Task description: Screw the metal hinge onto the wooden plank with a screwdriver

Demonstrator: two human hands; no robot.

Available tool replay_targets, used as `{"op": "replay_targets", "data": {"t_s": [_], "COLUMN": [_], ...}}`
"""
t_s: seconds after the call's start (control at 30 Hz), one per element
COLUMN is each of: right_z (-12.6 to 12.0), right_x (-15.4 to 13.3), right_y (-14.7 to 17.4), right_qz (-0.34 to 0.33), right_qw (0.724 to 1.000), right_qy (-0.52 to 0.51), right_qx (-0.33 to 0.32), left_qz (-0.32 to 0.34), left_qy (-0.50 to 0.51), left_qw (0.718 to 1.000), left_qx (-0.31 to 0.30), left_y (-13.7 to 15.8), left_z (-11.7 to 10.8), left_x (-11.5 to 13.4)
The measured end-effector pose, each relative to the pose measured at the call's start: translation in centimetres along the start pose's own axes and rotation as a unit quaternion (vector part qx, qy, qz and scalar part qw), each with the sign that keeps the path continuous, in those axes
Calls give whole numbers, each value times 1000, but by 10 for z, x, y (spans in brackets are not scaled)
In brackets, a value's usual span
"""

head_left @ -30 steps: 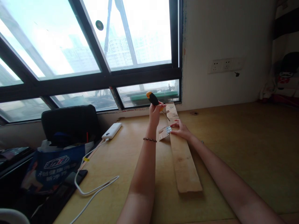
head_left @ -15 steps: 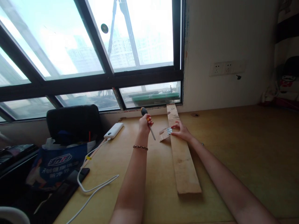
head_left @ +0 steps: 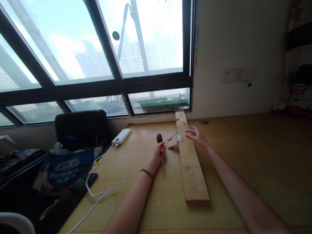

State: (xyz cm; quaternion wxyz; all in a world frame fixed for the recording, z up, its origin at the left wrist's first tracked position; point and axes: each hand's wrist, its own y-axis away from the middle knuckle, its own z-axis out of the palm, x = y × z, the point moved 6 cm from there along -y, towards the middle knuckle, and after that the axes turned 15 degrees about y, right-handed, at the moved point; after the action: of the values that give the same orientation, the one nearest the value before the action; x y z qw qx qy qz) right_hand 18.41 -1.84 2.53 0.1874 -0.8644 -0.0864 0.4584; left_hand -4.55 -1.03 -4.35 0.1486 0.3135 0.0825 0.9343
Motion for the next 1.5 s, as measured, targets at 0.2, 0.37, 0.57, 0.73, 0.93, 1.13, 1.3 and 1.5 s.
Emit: {"op": "replay_targets", "data": {"t_s": [0.2,0.37,0.57,0.73,0.93,1.13,1.3,1.5], "right_z": [-64,-92,-77,-66,-60,-62,-64,-59], "right_x": [44,68,70,71,55,46,44,45], "right_y": [56,83,74,76,82,85,86,85], "right_qz": [67,164,171,171,160,171,183,172], "right_qw": [977,936,948,938,898,875,866,868], "right_qy": [135,250,260,301,409,452,463,464], "right_qx": [152,189,71,-1,-35,-34,-43,-41], "left_qz": [13,5,24,47,62,57,26,-42], "left_qy": [-3,-10,-33,-59,-68,-62,-40,-32], "left_qw": [1000,1000,999,997,995,996,999,999], "left_qx": [-6,-12,-28,-30,-25,3,15,14], "left_y": [-4,-3,-3,-1,5,3,2,12], "left_z": [1,2,3,4,5,-1,-2,5], "left_x": [0,-1,-1,-1,-1,-4,-4,-6]}}
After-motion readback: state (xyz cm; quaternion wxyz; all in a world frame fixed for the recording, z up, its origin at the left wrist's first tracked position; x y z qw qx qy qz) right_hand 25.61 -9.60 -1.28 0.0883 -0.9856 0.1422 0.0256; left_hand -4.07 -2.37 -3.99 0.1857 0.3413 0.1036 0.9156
